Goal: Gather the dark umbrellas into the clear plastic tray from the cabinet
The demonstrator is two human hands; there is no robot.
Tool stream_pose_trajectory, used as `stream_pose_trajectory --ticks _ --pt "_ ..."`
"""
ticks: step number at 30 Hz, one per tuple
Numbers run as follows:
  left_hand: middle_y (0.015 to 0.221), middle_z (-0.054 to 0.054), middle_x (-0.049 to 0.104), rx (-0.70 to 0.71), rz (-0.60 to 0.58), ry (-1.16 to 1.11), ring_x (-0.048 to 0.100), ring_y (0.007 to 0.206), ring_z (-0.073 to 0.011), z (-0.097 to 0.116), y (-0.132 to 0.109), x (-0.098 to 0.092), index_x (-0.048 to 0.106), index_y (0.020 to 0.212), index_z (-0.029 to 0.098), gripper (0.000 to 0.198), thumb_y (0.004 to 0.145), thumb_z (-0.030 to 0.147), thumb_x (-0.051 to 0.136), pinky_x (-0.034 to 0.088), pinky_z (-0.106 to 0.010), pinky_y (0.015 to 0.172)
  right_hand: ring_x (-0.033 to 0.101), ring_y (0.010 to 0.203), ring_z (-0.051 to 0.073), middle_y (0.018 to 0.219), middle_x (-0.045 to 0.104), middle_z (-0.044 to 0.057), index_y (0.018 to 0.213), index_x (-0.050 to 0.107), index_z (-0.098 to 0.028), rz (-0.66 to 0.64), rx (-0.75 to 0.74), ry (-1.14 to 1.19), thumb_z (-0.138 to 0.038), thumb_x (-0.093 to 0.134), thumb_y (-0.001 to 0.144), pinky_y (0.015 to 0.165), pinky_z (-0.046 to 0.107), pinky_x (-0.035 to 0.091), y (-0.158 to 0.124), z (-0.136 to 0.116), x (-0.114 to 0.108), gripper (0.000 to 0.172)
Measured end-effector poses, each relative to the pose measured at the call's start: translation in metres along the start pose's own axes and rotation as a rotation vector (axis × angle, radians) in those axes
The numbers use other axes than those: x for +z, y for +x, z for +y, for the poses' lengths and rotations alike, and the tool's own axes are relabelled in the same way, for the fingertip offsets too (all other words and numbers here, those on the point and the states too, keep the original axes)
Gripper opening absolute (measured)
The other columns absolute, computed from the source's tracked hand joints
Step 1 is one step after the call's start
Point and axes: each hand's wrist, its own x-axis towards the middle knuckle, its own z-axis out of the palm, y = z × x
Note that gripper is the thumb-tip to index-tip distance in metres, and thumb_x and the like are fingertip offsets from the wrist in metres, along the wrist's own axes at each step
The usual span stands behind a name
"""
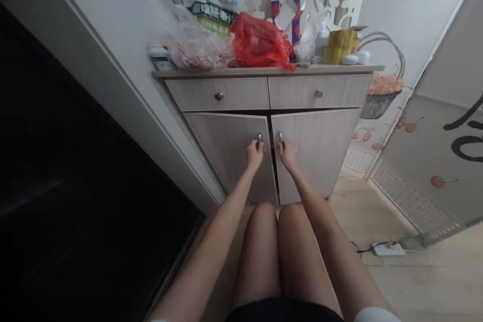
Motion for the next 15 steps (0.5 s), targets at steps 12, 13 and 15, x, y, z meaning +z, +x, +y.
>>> stream_pose_trajectory --ticks 12,13,15 --pt "0.087 -0.009 0.071 0.078 0.331 -0.028 0.068 0.082 -0.0223 -0.046 -0.1 -0.101 0.066 0.092 0.019 0.021 0.087 0.038 0.056 0.053 -0.034 0.08 0.059 0.088 0.023 0.09 0.074 0.009 0.091 0.069 -0.019 0.293 -0.041 -0.041 -0.037 0.042 0.097 0.081 0.035 0.031 -0.124 0.006 -0.081 0.033" --pt "0.087 -0.01 0.072 0.072 0.352 -0.028 0.068 0.083 -0.0225 -0.048 -0.104 -0.107 0.066 0.092 0.019 0.022 0.087 0.038 0.056 0.053 -0.035 0.08 0.059 0.087 0.023 0.089 0.074 0.008 0.091 0.07 -0.019 0.321 -0.045 -0.031 -0.038 0.043 0.096 0.081 0.036 0.031 -0.132 0.009 -0.087 0.033" --pt "0.089 -0.011 0.072 0.062 0.392 -0.018 0.069 0.084 -0.0233 -0.052 -0.112 -0.12 0.066 0.092 0.018 0.025 0.086 0.041 0.056 0.054 -0.036 0.081 0.059 0.085 0.023 0.086 0.074 0.008 0.09 0.07 -0.019 0.372 -0.054 -0.027 -0.039 0.044 0.095 0.082 0.036 0.032 -0.146 0.015 -0.101 0.033"
